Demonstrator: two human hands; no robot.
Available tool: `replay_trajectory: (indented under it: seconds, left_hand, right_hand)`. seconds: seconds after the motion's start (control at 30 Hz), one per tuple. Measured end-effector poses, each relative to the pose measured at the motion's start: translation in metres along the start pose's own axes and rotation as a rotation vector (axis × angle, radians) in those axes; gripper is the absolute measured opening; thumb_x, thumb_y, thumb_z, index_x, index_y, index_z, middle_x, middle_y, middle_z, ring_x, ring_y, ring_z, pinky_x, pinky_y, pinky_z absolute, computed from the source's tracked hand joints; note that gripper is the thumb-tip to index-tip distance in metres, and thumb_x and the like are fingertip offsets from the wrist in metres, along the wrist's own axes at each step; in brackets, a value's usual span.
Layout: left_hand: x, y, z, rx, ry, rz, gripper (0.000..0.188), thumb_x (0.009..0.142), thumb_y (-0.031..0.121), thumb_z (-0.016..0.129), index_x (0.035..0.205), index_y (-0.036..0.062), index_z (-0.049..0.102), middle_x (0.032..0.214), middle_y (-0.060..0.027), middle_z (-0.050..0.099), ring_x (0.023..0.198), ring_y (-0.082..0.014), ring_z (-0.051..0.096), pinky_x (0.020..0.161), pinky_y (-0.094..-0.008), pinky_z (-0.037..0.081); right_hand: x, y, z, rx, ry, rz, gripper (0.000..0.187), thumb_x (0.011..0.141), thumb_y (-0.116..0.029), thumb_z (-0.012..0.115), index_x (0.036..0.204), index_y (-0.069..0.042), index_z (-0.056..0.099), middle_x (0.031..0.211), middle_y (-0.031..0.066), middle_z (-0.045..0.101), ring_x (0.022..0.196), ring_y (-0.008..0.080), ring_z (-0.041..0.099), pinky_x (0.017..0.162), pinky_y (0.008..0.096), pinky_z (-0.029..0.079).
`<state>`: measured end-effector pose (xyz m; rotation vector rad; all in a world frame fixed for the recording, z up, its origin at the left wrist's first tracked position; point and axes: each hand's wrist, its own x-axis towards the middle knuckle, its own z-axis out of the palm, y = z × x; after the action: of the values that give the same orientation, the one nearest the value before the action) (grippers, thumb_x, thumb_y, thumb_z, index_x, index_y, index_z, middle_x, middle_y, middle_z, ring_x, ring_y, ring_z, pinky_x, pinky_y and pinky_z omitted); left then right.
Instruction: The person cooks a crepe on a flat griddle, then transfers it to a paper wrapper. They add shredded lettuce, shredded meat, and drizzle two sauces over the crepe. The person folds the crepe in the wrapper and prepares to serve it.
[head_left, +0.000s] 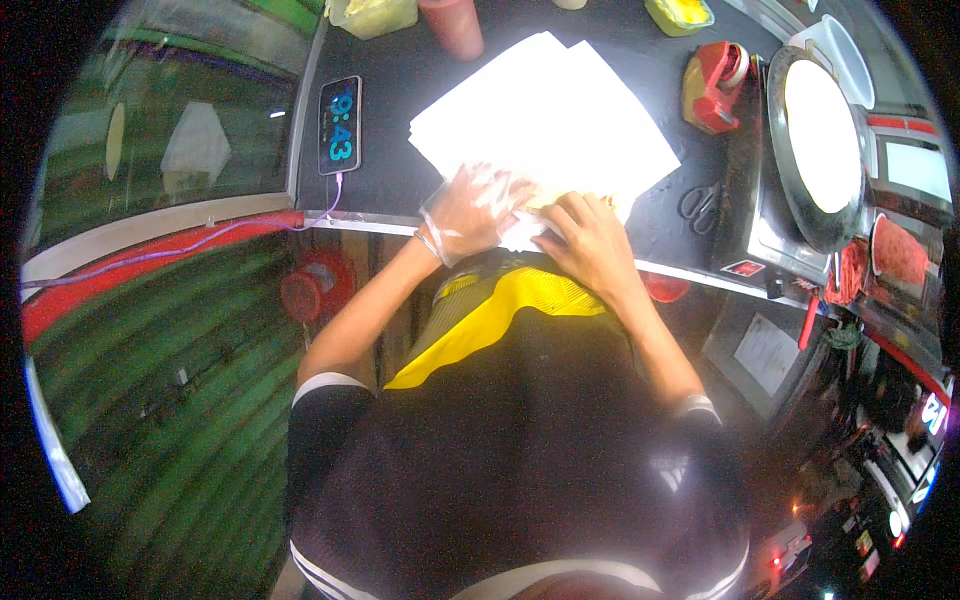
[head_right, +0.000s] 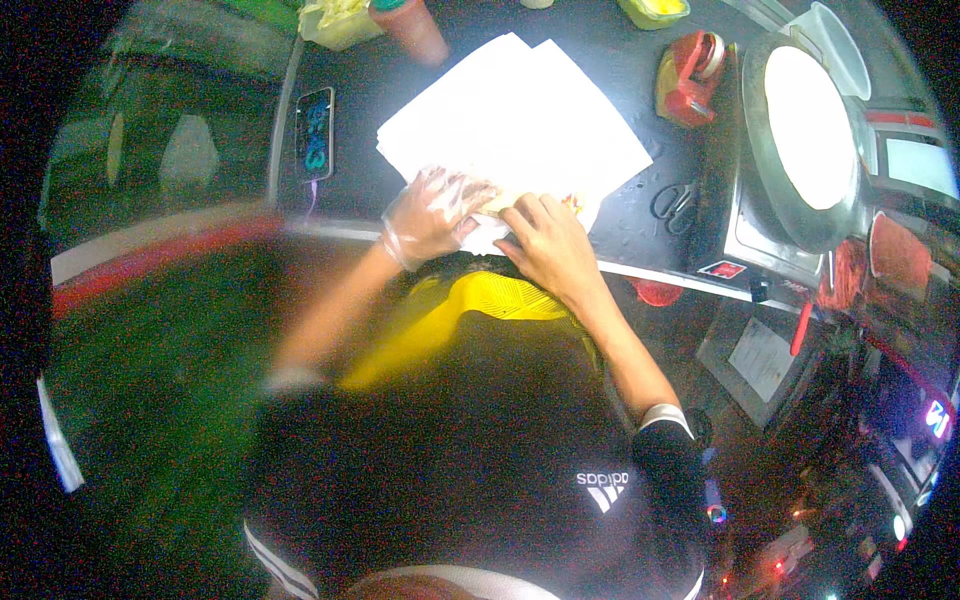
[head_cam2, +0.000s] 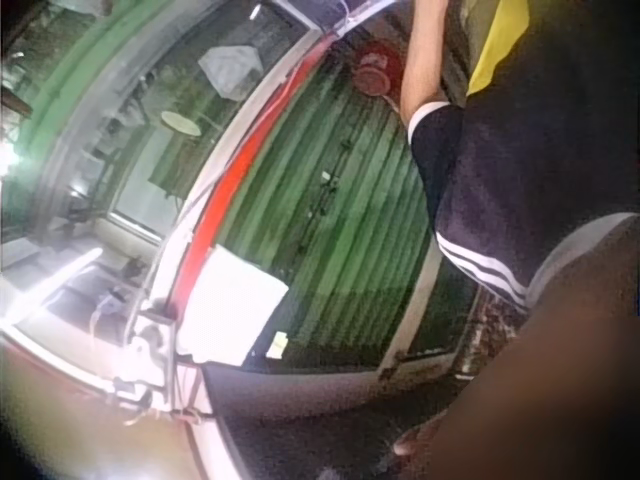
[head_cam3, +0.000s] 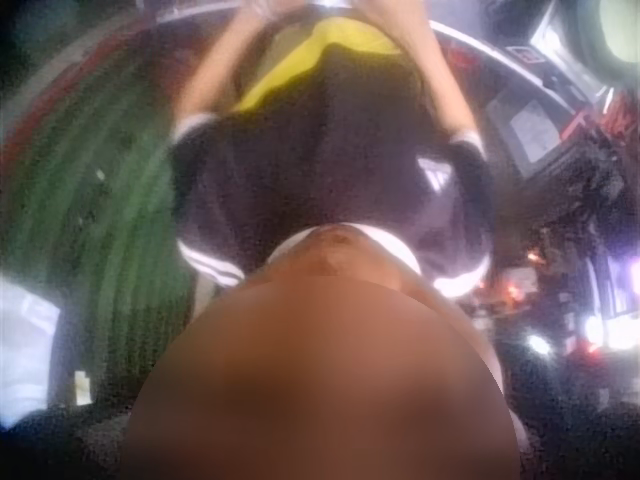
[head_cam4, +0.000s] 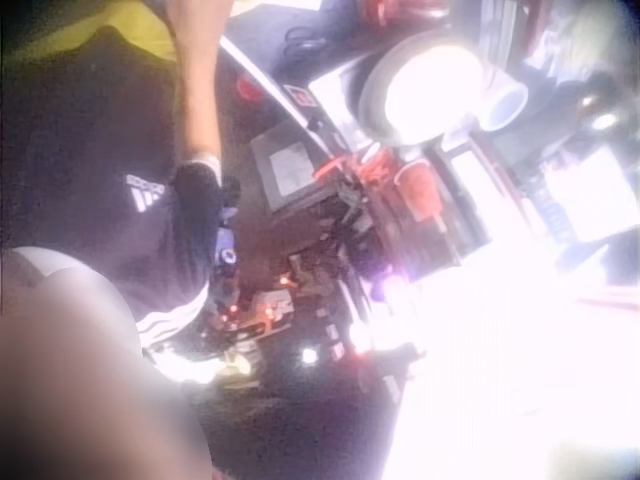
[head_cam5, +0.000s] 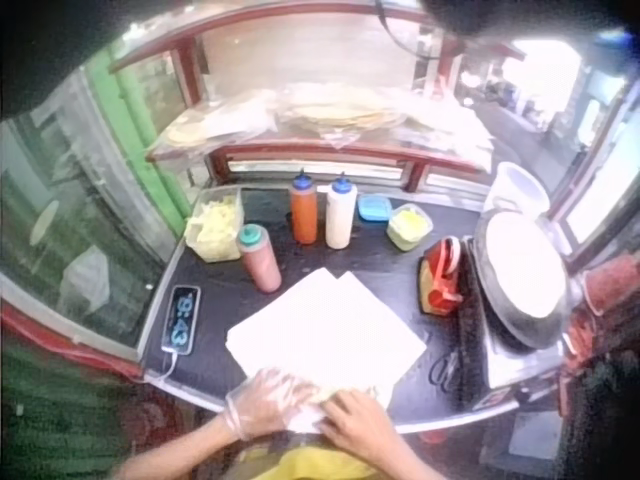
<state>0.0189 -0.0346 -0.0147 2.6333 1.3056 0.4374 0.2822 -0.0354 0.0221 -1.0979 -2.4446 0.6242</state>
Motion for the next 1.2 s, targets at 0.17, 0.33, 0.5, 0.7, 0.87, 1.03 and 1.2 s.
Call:
replay_trajectory:
  seconds: [0.17, 0.33, 0.5, 0.7, 0.87, 1.03, 1.2]
  left_hand:
    - [-0.005, 0.013, 0.012, 0.045, 0.083, -0.043, 0.052, 0.097, 0.027, 0.077, 0.148, 0.0202, 0.074, 0.142, -0.0067, 0.076, 0.133, -0.0283, 0.068, 0.120, -0.0556, 0.046]
    - [0.005, 0.011, 0.013, -0.016, 0.134, -0.164, 0.042, 0.098, 0.028, 0.076, 0.138, 0.0210, 0.080, 0.130, -0.0062, 0.081, 0.123, -0.0293, 0.073, 0.117, -0.0550, 0.048]
    - [0.039, -0.001, -0.007, -0.113, -0.050, -0.491, 0.031, 0.101, 0.034, 0.074, 0.125, 0.0188, 0.086, 0.114, -0.0140, 0.084, 0.108, -0.0368, 0.077, 0.103, -0.0526, 0.057]
    - [0.069, -0.022, -0.005, -0.153, -0.051, -0.587, 0.035, 0.100, 0.040, 0.073, 0.118, 0.0125, 0.086, 0.100, -0.0211, 0.081, 0.094, -0.0435, 0.078, 0.088, -0.0543, 0.062]
    - [0.075, -0.026, 0.003, -0.034, 0.015, -0.536, 0.028, 0.095, 0.034, 0.075, 0.104, 0.0093, 0.084, 0.108, -0.0213, 0.082, 0.099, -0.0419, 0.079, 0.089, -0.0567, 0.061]
    - [0.050, 0.001, 0.017, 0.152, 0.231, -0.356, 0.036, 0.096, 0.021, 0.079, 0.131, 0.0212, 0.085, 0.125, -0.0075, 0.081, 0.120, -0.0297, 0.075, 0.104, -0.0484, 0.057]
    - [0.015, 0.006, 0.048, 0.184, 0.219, -0.283, 0.045, 0.102, 0.023, 0.073, 0.147, 0.0258, 0.076, 0.142, -0.0051, 0.077, 0.128, -0.0272, 0.072, 0.116, -0.0527, 0.049]
  right_hand:
    - [-0.014, 0.013, 0.003, -0.200, 0.141, -0.061, 0.019, 0.093, -0.010, 0.076, 0.111, -0.006, 0.072, 0.120, 0.0142, 0.073, 0.116, 0.0388, 0.071, 0.110, 0.0522, 0.055]
    - [0.016, 0.027, -0.009, -0.024, 0.007, 0.131, 0.016, 0.096, -0.007, 0.072, 0.112, -0.005, 0.069, 0.117, 0.0217, 0.077, 0.115, 0.0421, 0.075, 0.118, 0.0573, 0.051]
    - [0.059, 0.064, -0.031, 0.210, -0.128, 0.294, 0.027, 0.095, -0.017, 0.080, 0.119, -0.006, 0.074, 0.113, 0.0232, 0.077, 0.112, 0.0441, 0.074, 0.107, 0.0586, 0.056]
    - [0.087, 0.089, -0.029, 0.026, 0.007, 0.170, 0.039, 0.091, -0.021, 0.086, 0.127, -0.009, 0.078, 0.123, 0.0206, 0.078, 0.115, 0.0411, 0.074, 0.106, 0.0544, 0.057]
    - [0.054, 0.062, -0.015, -0.203, 0.049, -0.182, 0.042, 0.095, -0.017, 0.080, 0.135, -0.005, 0.076, 0.144, 0.0171, 0.073, 0.133, 0.0362, 0.071, 0.109, 0.0449, 0.060]
    - [0.031, 0.061, -0.002, -0.213, 0.043, -0.175, 0.054, 0.098, -0.015, 0.072, 0.151, -0.006, 0.067, 0.154, 0.0142, 0.069, 0.142, 0.0334, 0.067, 0.116, 0.0460, 0.059]
    - [0.032, 0.068, 0.003, -0.236, 0.046, -0.204, 0.051, 0.103, -0.016, 0.069, 0.153, -0.006, 0.065, 0.153, 0.0132, 0.069, 0.139, 0.0332, 0.069, 0.112, 0.0453, 0.061]
